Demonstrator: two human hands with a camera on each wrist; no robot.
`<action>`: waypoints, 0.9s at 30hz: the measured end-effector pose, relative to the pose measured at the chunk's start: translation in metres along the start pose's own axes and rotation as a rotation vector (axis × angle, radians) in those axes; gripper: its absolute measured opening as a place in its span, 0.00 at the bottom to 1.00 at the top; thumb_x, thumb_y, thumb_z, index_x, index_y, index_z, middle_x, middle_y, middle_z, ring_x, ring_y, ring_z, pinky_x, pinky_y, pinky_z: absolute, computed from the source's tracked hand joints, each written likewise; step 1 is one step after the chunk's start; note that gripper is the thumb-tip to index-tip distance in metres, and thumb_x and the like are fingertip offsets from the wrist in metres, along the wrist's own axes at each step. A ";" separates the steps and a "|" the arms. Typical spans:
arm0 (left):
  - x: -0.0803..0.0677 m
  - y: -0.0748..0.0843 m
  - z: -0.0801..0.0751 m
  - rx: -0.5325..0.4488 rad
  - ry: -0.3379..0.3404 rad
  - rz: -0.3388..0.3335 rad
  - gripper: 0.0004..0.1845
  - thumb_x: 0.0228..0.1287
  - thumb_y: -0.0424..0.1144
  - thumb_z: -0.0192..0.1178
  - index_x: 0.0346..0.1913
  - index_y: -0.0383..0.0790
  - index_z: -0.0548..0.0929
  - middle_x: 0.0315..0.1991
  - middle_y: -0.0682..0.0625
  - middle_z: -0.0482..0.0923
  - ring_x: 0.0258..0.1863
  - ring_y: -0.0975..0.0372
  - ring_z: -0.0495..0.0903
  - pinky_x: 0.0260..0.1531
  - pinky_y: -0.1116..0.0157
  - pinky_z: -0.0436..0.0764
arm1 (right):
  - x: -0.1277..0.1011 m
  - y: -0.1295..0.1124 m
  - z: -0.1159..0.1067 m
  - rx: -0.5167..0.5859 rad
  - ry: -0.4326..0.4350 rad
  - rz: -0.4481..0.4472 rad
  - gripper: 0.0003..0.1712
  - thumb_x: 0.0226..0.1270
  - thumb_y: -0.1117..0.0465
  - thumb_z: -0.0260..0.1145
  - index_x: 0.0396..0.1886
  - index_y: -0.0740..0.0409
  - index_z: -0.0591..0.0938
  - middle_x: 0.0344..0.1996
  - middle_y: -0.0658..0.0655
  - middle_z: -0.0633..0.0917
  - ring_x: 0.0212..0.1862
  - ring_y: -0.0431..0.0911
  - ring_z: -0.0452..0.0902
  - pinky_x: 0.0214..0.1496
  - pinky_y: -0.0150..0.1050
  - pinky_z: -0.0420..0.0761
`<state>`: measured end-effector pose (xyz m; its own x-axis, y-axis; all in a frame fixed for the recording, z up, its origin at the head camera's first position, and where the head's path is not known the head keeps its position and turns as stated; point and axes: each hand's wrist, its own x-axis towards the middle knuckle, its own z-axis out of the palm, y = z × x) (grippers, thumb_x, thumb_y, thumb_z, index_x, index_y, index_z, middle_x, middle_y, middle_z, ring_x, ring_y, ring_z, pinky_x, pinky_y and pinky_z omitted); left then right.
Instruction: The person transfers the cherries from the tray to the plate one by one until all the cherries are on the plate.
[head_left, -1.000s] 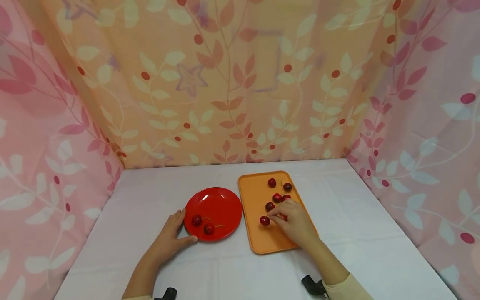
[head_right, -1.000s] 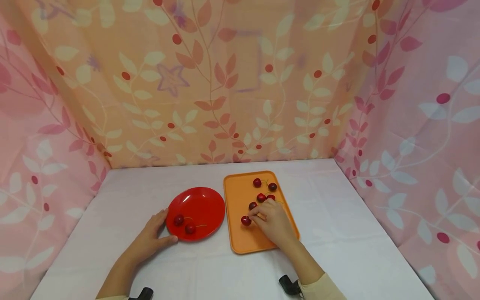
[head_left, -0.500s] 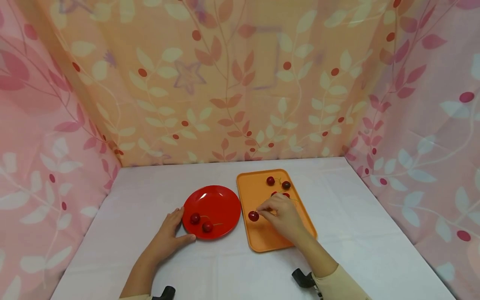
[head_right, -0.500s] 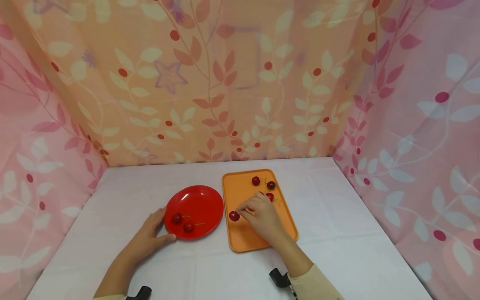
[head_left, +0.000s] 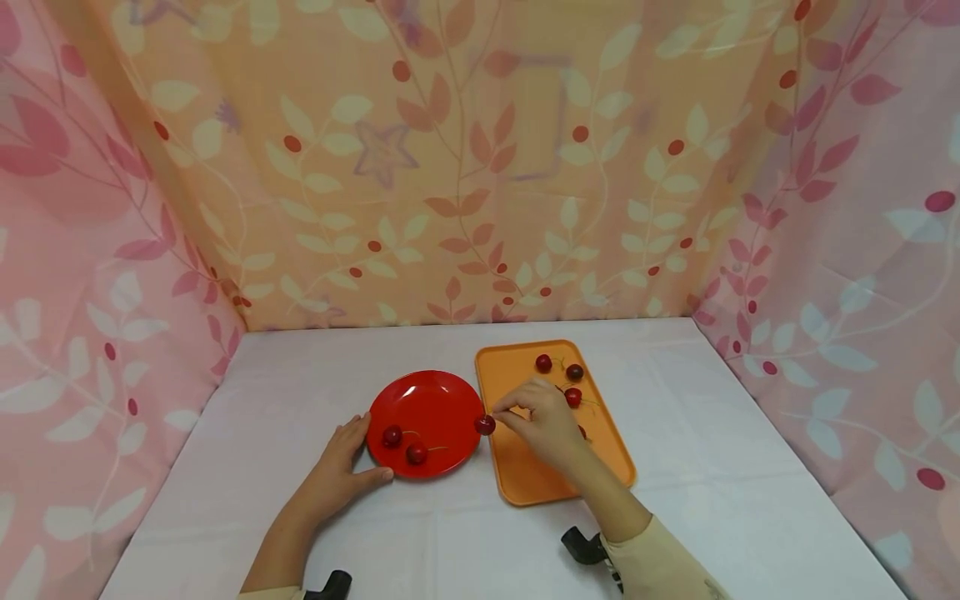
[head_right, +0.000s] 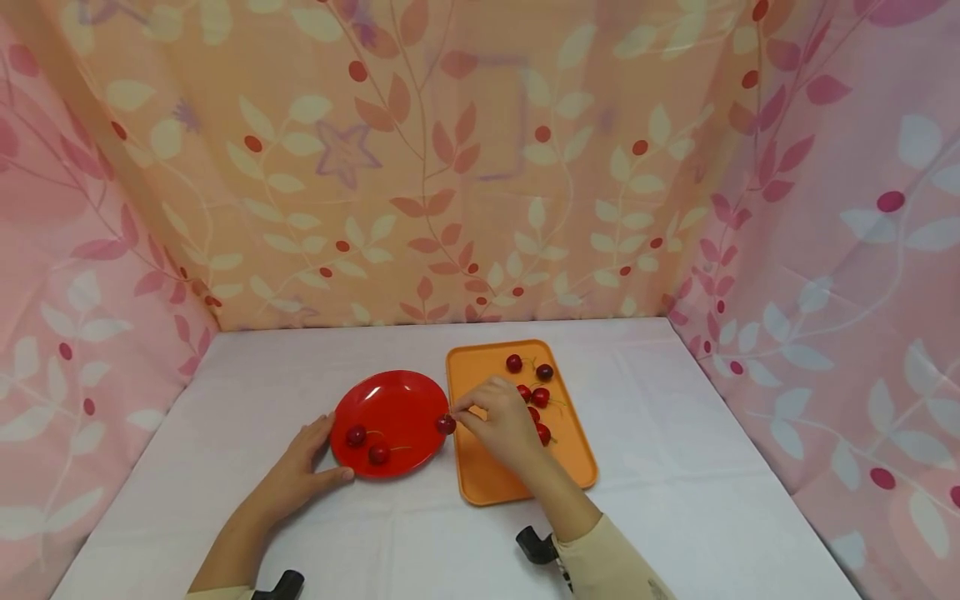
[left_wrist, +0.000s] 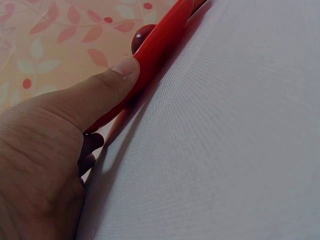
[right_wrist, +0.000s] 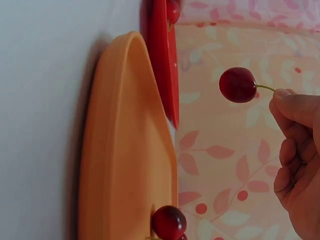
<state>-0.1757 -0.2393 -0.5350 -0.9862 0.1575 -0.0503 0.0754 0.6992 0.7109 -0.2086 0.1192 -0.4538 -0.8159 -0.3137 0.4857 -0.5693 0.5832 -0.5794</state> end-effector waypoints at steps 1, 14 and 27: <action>0.000 0.000 0.000 0.001 0.001 0.001 0.61 0.52 0.66 0.73 0.83 0.48 0.52 0.83 0.42 0.50 0.82 0.40 0.41 0.73 0.34 0.50 | 0.002 -0.002 0.002 0.002 0.002 -0.005 0.05 0.60 0.58 0.79 0.35 0.43 0.93 0.31 0.33 0.86 0.40 0.40 0.76 0.38 0.34 0.78; 0.000 0.002 -0.001 -0.004 -0.005 -0.011 0.62 0.52 0.65 0.74 0.83 0.48 0.51 0.83 0.43 0.50 0.82 0.41 0.40 0.73 0.35 0.50 | 0.022 -0.023 0.022 0.177 -0.032 0.009 0.05 0.60 0.59 0.79 0.36 0.45 0.93 0.31 0.37 0.86 0.42 0.54 0.79 0.41 0.48 0.83; 0.000 0.001 0.001 0.000 0.002 0.006 0.61 0.52 0.65 0.74 0.83 0.48 0.52 0.82 0.44 0.51 0.82 0.42 0.42 0.74 0.35 0.50 | 0.037 -0.031 0.050 0.272 -0.064 0.065 0.05 0.62 0.58 0.78 0.37 0.43 0.93 0.32 0.38 0.88 0.39 0.40 0.76 0.37 0.31 0.79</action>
<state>-0.1755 -0.2384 -0.5350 -0.9861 0.1601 -0.0445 0.0813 0.6982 0.7113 -0.2257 0.0520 -0.4505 -0.8512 -0.3343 0.4045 -0.5150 0.3840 -0.7663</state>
